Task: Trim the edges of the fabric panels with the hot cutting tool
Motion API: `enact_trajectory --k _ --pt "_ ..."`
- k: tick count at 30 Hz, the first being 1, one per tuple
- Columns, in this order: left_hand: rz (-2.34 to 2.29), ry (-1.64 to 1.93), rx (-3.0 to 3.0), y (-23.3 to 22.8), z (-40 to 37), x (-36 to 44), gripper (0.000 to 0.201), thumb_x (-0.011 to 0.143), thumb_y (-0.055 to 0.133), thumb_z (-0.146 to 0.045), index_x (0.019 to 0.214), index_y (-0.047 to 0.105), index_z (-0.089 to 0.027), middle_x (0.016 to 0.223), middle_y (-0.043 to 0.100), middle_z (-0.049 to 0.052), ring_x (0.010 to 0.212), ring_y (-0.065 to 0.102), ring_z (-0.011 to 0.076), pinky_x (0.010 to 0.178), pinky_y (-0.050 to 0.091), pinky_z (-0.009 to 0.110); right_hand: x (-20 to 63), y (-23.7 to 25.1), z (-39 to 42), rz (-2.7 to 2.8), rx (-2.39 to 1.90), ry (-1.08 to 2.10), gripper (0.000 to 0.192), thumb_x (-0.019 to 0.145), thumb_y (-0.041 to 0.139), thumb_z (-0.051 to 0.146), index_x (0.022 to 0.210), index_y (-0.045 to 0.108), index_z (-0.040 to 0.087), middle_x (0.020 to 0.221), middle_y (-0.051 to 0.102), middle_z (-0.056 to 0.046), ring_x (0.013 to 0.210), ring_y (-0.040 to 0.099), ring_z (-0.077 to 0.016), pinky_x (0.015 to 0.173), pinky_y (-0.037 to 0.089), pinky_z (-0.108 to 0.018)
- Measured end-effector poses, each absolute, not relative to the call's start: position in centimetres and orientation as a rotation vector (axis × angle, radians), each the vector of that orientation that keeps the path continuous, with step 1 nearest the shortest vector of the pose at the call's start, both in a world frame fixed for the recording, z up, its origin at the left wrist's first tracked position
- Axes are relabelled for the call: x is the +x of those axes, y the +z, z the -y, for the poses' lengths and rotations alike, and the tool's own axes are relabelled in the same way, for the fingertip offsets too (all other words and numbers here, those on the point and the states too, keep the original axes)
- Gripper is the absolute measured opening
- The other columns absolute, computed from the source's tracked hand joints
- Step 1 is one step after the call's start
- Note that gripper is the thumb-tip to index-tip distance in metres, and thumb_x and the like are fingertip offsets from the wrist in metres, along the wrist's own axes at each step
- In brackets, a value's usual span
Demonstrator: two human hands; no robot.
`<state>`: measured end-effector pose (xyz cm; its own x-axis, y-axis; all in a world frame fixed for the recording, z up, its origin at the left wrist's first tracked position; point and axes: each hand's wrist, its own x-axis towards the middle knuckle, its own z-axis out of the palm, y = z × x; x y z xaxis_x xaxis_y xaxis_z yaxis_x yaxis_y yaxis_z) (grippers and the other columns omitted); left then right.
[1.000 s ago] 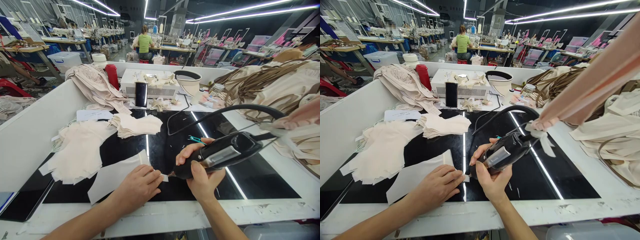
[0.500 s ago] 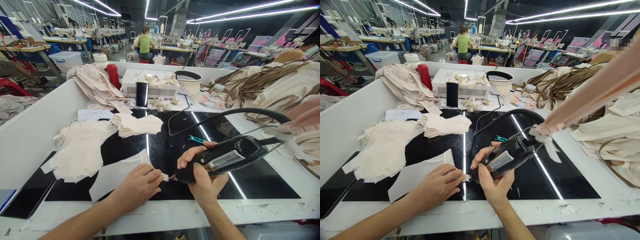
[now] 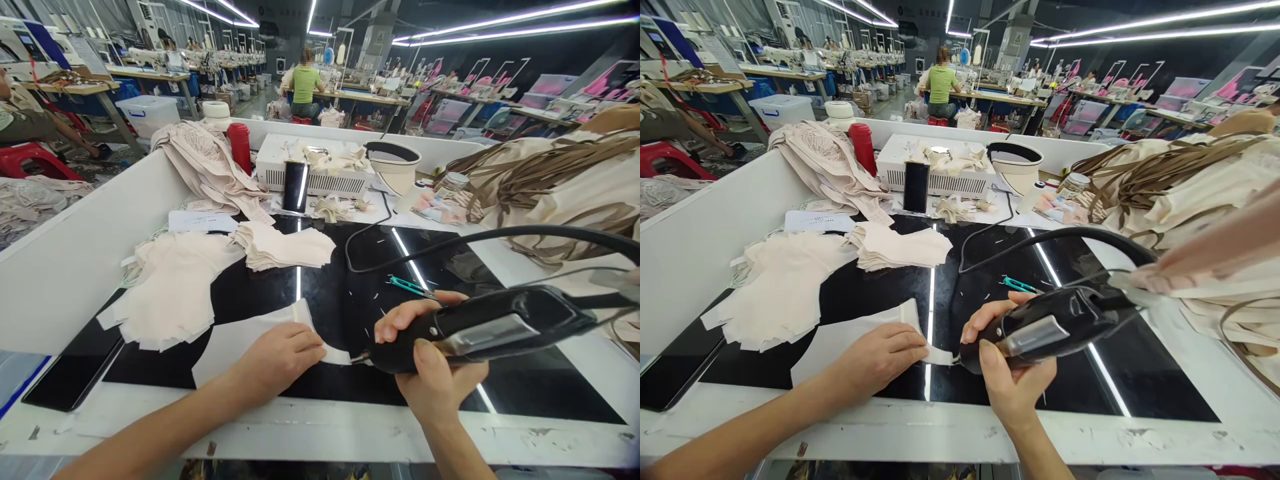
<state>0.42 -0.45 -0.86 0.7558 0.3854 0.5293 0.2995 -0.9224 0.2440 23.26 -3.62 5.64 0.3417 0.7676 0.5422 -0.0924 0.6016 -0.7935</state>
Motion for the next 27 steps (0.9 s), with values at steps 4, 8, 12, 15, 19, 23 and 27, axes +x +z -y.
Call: enact_trajectory --k 4,8,12,15,19,23,27 --pt "-0.58 0.887 2.817 -1.1 0.6 0.5 0.02 0.117 0.055 -0.008 0.122 0.074 -0.013 0.118 0.081 0.008 0.108 0.076 0.0205 0.103 0.064 0.034 23.2 5.9 3.5 1.061 -0.733 0.62 0.042 0.093 0.092 0.036 0.127 0.069 0.029 0.084 0.072 0.004 0.062 0.067 -0.0163 0.055 0.062 -0.032" --pt "-0.623 0.854 2.838 -1.4 0.7 0.7 0.022 0.116 0.053 -0.005 0.12 0.072 -0.015 0.115 0.08 0.008 0.104 0.075 0.0202 0.099 0.064 0.033 23.2 6.2 3.4 1.044 -0.741 0.609 0.046 0.089 0.095 0.037 0.125 0.068 0.027 0.08 0.071 0.004 0.06 0.065 -0.0166 0.052 0.06 -0.031" --pt "-0.674 0.759 2.882 -1.4 0.9 1.0 0.022 0.114 0.054 -0.003 0.117 0.071 -0.016 0.115 0.079 0.008 0.104 0.074 0.0204 0.1 0.064 0.034 23.3 6.5 3.4 1.038 -0.743 0.609 0.048 0.087 0.097 0.038 0.123 0.068 0.027 0.079 0.071 0.005 0.058 0.065 -0.0168 0.051 0.06 -0.031" --pt "-0.686 0.736 2.91 -1.3 1.1 1.1 0.02 0.113 0.056 -0.002 0.116 0.071 -0.015 0.114 0.078 0.008 0.103 0.073 0.0206 0.099 0.064 0.035 23.3 6.6 3.5 1.037 -0.753 0.597 0.05 0.085 0.099 0.04 0.122 0.069 0.026 0.078 0.072 0.004 0.057 0.065 -0.0172 0.05 0.059 -0.032" --pt "-0.698 0.705 2.963 -1.0 1.2 1.3 0.022 0.115 0.053 -0.002 0.116 0.071 -0.014 0.112 0.078 0.008 0.101 0.073 0.0206 0.098 0.064 0.035 23.4 6.6 3.5 1.04 -0.755 0.589 0.05 0.085 0.099 0.04 0.122 0.069 0.026 0.077 0.072 0.004 0.056 0.064 -0.0172 0.049 0.057 -0.031" --pt "-0.709 0.714 2.991 -1.0 1.3 1.5 0.023 0.115 0.053 -0.002 0.116 0.072 -0.015 0.11 0.077 0.007 0.1 0.072 0.0212 0.094 0.064 0.034 23.4 6.6 3.4 1.039 -0.762 0.585 0.05 0.084 0.099 0.04 0.122 0.069 0.026 0.077 0.072 0.004 0.057 0.065 -0.0176 0.049 0.056 -0.031" --pt "-0.73 0.714 3.006 -1.2 1.5 1.7 0.023 0.115 0.053 -0.004 0.113 0.073 -0.015 0.109 0.076 0.007 0.098 0.072 0.021 0.092 0.063 0.034 23.3 6.6 3.4 1.042 -0.776 0.564 0.051 0.083 0.099 0.041 0.122 0.069 0.026 0.076 0.071 0.005 0.055 0.064 -0.0178 0.048 0.055 -0.032"
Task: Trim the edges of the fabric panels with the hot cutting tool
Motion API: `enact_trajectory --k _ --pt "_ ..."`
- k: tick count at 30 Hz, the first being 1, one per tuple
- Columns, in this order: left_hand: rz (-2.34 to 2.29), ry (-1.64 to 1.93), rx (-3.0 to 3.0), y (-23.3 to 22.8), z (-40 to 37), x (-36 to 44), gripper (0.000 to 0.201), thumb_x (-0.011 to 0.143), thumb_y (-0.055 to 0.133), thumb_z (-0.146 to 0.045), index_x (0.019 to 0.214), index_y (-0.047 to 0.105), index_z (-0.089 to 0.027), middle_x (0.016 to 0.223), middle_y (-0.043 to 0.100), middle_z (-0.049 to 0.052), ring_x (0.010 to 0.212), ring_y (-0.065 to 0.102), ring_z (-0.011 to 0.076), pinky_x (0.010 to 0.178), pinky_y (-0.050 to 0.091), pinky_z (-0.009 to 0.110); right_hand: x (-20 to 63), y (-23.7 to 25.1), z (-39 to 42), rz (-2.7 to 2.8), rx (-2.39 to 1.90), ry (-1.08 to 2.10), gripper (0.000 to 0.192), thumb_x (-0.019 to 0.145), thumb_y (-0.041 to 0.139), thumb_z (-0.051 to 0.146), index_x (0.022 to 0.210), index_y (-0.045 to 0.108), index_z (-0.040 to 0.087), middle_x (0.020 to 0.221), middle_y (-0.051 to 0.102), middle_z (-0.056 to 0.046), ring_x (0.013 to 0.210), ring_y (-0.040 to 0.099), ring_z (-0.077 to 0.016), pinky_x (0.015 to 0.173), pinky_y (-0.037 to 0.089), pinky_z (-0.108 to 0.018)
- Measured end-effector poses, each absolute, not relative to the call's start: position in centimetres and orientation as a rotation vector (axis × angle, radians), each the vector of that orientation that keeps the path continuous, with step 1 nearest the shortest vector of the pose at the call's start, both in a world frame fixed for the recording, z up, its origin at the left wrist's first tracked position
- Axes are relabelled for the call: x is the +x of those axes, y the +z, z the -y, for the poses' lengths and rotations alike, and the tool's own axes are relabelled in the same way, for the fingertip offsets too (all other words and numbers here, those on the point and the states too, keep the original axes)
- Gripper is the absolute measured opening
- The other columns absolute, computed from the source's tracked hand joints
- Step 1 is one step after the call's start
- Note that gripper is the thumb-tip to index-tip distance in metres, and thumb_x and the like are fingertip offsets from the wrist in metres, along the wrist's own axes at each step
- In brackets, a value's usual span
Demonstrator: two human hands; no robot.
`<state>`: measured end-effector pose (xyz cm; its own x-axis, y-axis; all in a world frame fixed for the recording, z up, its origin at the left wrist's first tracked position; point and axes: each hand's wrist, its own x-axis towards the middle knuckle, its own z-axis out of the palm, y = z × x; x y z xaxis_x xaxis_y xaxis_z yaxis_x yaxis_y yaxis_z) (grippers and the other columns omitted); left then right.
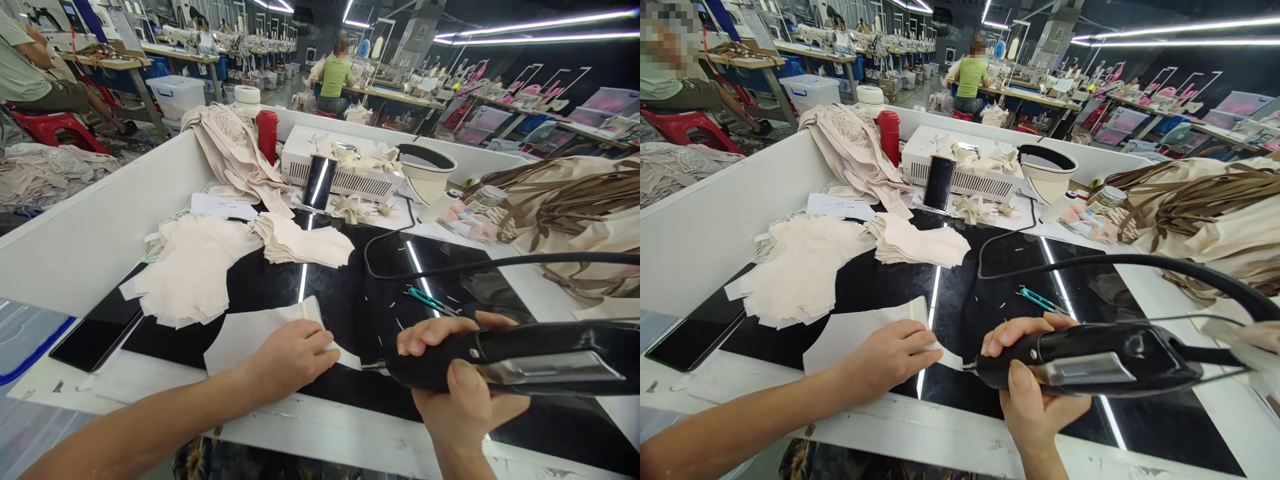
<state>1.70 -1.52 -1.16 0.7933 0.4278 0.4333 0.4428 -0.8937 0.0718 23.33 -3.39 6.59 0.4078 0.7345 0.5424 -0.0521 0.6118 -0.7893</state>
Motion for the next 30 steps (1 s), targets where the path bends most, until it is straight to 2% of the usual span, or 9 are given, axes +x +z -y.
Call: enact_trajectory --k 18,26,30 --pt "0.733 -0.743 -2.909 -1.3 1.7 2.1 0.019 0.111 0.058 -0.001 0.107 0.071 -0.015 0.098 0.069 0.004 0.092 0.065 0.0201 0.088 0.06 0.033 21.2 6.5 1.4 1.016 -0.723 0.549 0.048 0.085 0.095 0.038 0.121 0.066 0.026 0.078 0.071 0.007 0.056 0.063 -0.017 0.05 0.055 -0.031" --pt "0.724 -0.744 -2.914 -1.4 1.7 2.2 0.018 0.11 0.059 -0.001 0.111 0.072 -0.014 0.099 0.068 0.005 0.091 0.065 0.0204 0.088 0.06 0.033 21.0 6.5 1.3 1.033 -0.747 0.529 0.044 0.086 0.094 0.036 0.119 0.067 0.026 0.077 0.071 0.007 0.055 0.063 -0.017 0.051 0.055 -0.032" --pt "0.731 -0.722 -2.941 -1.2 1.7 2.0 0.02 0.112 0.057 -0.002 0.108 0.071 -0.015 0.101 0.069 0.005 0.093 0.065 0.0207 0.089 0.06 0.034 21.8 6.9 1.8 0.993 -0.759 0.533 0.048 0.083 0.096 0.035 0.12 0.067 0.027 0.076 0.072 0.006 0.055 0.063 -0.0169 0.05 0.056 -0.032"
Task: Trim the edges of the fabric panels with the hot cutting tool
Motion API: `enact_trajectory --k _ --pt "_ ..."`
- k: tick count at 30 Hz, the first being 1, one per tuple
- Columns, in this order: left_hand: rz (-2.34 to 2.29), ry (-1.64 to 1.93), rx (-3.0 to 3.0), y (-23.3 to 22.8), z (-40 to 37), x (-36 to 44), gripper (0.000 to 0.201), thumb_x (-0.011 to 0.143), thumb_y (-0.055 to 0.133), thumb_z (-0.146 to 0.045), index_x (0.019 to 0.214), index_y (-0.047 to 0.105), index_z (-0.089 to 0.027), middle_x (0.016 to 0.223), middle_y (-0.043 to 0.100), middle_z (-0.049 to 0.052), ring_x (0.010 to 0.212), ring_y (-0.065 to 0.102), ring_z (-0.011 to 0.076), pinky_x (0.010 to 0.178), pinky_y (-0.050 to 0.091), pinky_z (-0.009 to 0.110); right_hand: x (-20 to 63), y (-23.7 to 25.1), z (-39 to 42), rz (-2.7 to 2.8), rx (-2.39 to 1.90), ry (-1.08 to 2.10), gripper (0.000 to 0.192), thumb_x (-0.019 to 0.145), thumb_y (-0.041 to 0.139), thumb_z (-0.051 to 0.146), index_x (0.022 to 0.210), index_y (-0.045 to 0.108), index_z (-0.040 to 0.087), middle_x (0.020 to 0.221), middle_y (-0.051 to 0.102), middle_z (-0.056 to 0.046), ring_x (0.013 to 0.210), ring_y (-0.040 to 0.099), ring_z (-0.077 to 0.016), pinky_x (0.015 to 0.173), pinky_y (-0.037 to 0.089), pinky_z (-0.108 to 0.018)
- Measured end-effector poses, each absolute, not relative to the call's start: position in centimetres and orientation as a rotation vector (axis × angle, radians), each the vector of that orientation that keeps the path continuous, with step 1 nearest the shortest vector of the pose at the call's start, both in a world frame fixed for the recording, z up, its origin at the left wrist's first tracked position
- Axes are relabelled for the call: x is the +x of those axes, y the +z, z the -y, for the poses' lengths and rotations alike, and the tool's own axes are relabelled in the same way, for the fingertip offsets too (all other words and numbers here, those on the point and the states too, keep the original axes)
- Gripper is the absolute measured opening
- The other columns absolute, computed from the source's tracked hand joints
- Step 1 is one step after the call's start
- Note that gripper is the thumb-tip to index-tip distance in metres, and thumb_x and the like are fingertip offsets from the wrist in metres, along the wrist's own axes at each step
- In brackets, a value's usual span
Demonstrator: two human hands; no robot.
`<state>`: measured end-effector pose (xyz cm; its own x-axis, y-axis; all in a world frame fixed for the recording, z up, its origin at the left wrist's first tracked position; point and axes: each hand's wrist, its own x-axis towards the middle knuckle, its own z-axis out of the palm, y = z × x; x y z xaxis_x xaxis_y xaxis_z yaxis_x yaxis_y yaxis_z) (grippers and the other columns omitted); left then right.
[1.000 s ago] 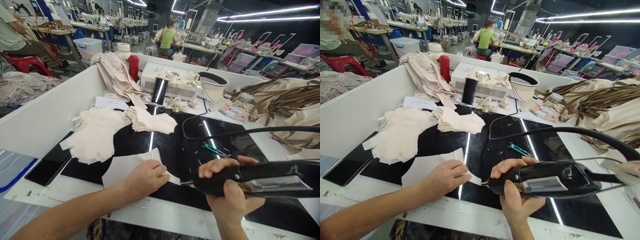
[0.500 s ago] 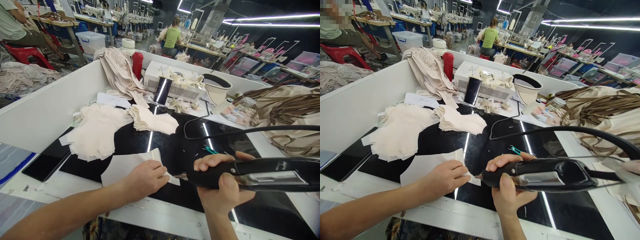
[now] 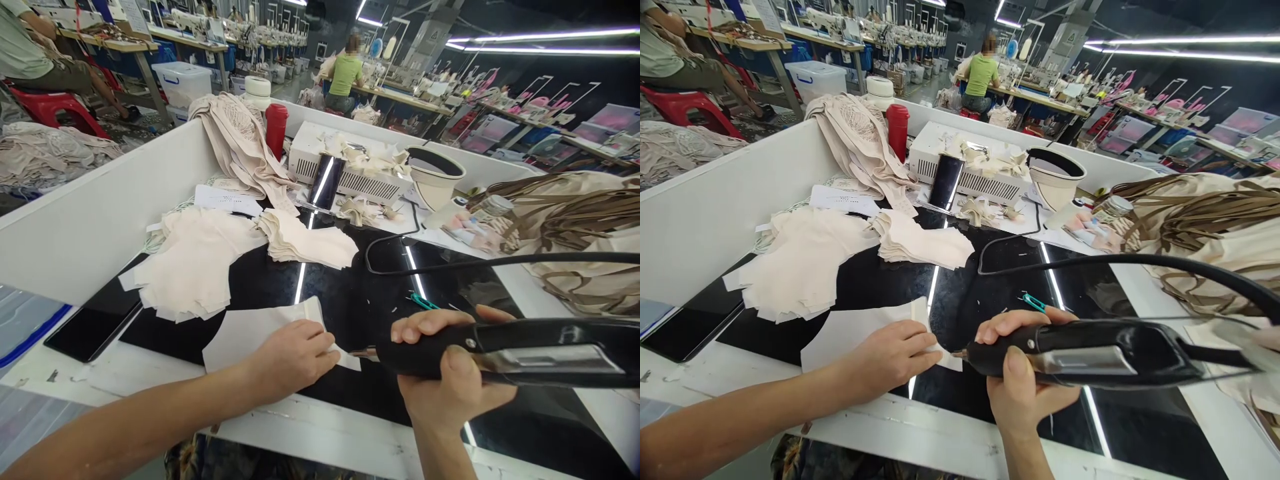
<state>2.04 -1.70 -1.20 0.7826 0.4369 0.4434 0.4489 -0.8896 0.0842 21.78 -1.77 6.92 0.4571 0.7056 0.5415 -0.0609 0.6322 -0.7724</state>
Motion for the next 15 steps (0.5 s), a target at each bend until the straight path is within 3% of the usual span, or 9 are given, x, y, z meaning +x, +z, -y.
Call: enact_trajectory --k 15 --pt "0.723 -0.668 -2.955 -1.11 1.52 1.71 0.026 0.112 0.053 0.001 0.108 0.071 -0.017 0.11 0.074 0.007 0.1 0.07 0.0207 0.093 0.061 0.033 22.01 6.65 2.31 0.978 -0.754 0.547 0.047 0.086 0.093 0.037 0.124 0.066 0.028 0.079 0.069 0.006 0.059 0.062 -0.016 0.051 0.056 -0.03"
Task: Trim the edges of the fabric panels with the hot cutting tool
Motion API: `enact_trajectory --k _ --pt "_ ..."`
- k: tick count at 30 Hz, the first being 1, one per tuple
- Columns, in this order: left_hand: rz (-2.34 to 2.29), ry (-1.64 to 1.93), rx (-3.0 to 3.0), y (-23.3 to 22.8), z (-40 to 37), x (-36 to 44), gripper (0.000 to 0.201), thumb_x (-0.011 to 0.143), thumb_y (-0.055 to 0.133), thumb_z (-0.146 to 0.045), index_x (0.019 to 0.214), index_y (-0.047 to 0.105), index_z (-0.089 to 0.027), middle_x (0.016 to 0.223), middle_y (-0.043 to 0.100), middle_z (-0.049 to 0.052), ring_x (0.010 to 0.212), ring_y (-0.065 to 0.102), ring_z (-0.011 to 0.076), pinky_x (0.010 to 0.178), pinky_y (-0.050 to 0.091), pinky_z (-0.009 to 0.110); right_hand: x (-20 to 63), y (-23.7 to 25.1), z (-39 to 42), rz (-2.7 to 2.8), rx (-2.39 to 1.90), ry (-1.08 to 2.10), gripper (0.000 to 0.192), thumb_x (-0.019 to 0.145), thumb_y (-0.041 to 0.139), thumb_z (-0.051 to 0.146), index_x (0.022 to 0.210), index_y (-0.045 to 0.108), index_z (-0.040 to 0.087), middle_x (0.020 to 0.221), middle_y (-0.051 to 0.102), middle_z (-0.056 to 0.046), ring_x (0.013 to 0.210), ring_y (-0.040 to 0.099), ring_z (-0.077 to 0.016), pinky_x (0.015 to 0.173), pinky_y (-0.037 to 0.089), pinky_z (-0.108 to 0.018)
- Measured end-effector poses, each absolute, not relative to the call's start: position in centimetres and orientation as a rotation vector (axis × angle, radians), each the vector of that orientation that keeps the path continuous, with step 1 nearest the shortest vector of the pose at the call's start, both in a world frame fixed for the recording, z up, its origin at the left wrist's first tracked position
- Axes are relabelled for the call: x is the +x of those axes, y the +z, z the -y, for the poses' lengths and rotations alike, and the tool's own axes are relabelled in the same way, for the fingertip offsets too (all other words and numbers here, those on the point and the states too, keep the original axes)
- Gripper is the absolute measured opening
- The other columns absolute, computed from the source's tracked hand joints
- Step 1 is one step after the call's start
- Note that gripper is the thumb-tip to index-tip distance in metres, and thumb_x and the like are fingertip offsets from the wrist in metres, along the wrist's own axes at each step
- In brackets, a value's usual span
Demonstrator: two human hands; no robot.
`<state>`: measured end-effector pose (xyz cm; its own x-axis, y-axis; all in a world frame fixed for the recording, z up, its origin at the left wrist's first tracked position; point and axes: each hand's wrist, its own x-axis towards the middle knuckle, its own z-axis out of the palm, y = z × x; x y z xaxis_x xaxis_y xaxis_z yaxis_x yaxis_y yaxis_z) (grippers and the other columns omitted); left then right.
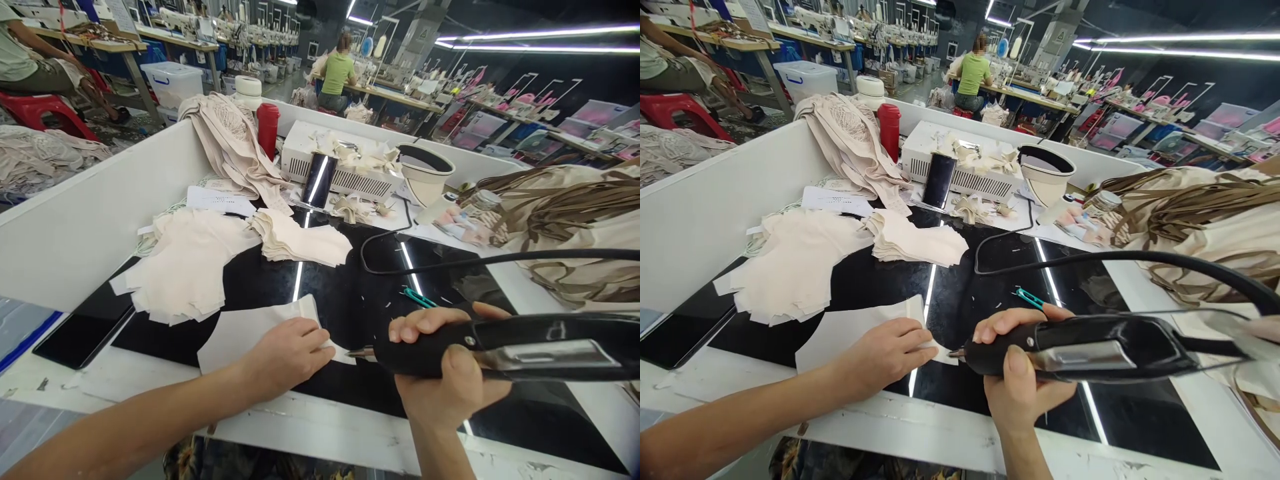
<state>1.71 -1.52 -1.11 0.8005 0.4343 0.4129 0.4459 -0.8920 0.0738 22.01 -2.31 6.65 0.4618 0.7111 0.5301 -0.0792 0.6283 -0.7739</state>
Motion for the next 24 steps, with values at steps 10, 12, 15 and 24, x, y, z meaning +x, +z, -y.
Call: enact_trajectory --k 10,12,15,24 --pt "0.726 -0.676 -2.965 -0.4 1.7 1.6 0.017 0.114 0.059 -0.006 0.113 0.073 -0.015 0.106 0.073 0.006 0.1 0.07 0.0218 0.093 0.062 0.034 20.9 6.0 2.9 1.047 -0.733 0.591 0.045 0.091 0.091 0.038 0.127 0.066 0.03 0.081 0.07 0.007 0.059 0.064 -0.0158 0.052 0.058 -0.03" --pt "0.721 -0.663 -2.968 -0.5 1.6 1.6 0.017 0.114 0.059 -0.005 0.112 0.073 -0.016 0.106 0.074 0.006 0.099 0.07 0.0216 0.093 0.062 0.034 21.0 6.1 2.9 1.05 -0.738 0.593 0.044 0.091 0.091 0.038 0.127 0.066 0.029 0.081 0.069 0.007 0.059 0.064 -0.0157 0.052 0.058 -0.03" --pt "0.723 -0.667 -2.967 -0.8 1.5 1.6 0.017 0.113 0.06 -0.005 0.111 0.073 -0.016 0.107 0.074 0.007 0.1 0.07 0.0218 0.092 0.062 0.034 21.4 6.4 3.1 1.019 -0.751 0.583 0.046 0.088 0.093 0.04 0.124 0.066 0.029 0.079 0.068 0.007 0.057 0.062 -0.0158 0.05 0.056 -0.03" --pt "0.725 -0.661 -2.964 -1.0 1.5 1.5 0.022 0.112 0.057 -0.001 0.113 0.073 -0.017 0.113 0.075 0.009 0.102 0.072 0.0217 0.095 0.064 0.034 22.0 6.1 3.3 1.007 -0.756 0.547 0.044 0.088 0.093 0.036 0.124 0.068 0.028 0.08 0.07 0.006 0.059 0.063 -0.0164 0.051 0.057 -0.031"
